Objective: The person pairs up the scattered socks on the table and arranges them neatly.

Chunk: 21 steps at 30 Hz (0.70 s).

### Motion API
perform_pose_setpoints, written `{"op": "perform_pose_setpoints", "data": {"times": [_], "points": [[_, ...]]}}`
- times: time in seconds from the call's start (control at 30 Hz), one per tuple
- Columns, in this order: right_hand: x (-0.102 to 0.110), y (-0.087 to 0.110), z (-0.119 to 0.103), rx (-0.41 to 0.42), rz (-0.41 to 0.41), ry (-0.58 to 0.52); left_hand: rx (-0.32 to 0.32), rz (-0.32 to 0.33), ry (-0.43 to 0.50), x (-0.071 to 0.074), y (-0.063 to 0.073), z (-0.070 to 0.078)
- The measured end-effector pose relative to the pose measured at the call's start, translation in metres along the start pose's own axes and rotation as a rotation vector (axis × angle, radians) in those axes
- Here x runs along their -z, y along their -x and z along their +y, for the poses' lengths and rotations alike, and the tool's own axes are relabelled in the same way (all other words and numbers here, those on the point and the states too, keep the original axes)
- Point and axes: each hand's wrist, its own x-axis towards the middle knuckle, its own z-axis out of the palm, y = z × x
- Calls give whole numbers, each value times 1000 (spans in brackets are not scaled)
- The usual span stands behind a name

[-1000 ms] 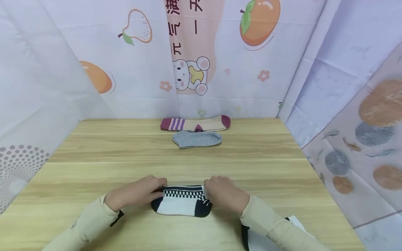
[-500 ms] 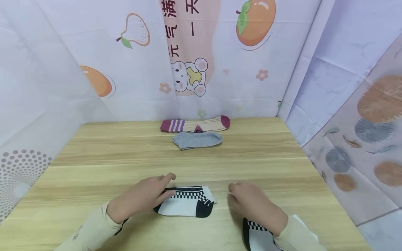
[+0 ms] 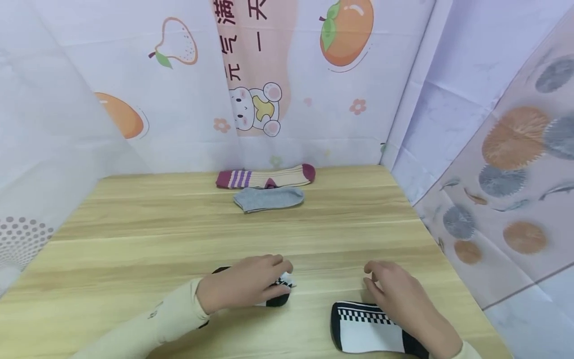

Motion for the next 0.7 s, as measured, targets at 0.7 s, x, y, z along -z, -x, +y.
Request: {"op": "perform_pose_setpoints", "data": {"times": [0.7], "points": [[-8, 50, 82, -58, -162, -61, -72, -148, -219, -40, -89, 69]]}}
